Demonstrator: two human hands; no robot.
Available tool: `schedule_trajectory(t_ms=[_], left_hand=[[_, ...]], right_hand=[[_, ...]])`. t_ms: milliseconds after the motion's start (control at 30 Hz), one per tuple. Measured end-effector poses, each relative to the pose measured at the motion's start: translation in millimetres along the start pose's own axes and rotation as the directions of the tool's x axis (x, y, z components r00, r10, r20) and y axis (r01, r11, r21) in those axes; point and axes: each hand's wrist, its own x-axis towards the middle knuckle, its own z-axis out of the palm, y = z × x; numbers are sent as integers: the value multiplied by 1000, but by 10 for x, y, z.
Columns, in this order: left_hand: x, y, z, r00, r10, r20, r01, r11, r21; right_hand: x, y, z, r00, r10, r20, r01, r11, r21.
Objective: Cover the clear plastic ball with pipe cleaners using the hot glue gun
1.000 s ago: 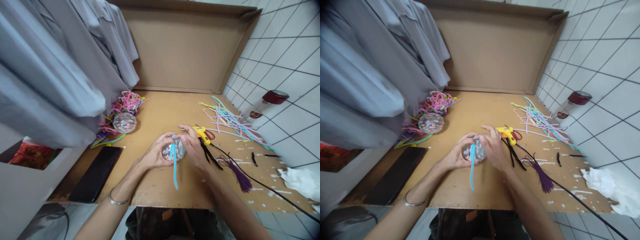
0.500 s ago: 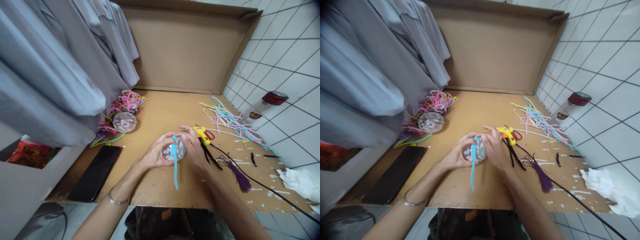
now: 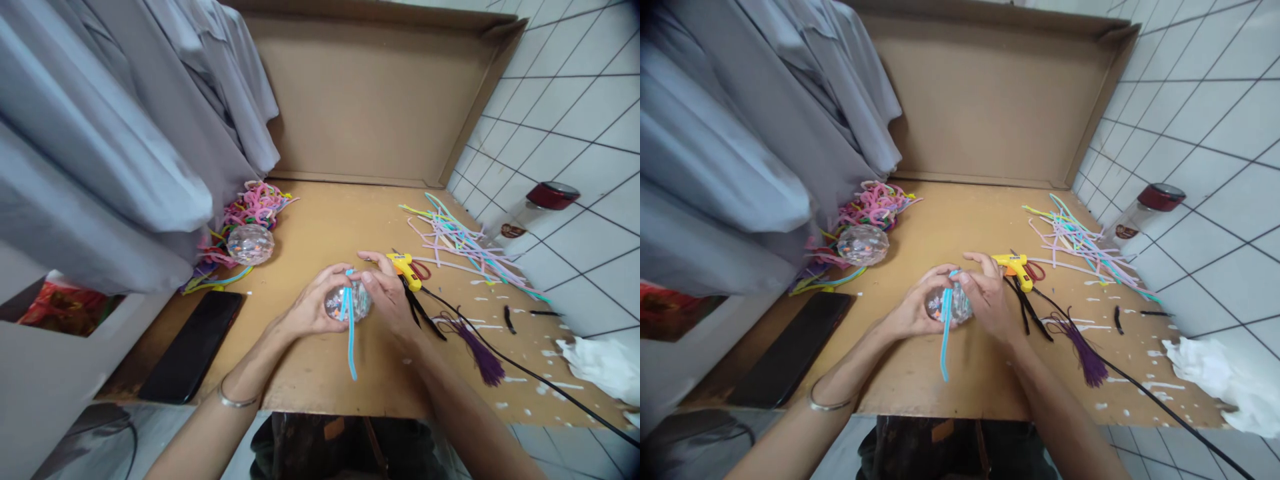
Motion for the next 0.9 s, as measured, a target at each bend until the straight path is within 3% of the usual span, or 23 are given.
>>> schedule_trajectory(t_ms=[367, 900], left_hand=[[41, 53, -17, 998, 62, 11, -63, 998, 26], [10, 19, -4, 1000, -10, 5, 10, 1000, -2]], right_hand=[[13, 51, 56, 995, 99, -21, -98, 995, 8], [20, 1, 16, 999, 36, -2, -36, 998, 53]])
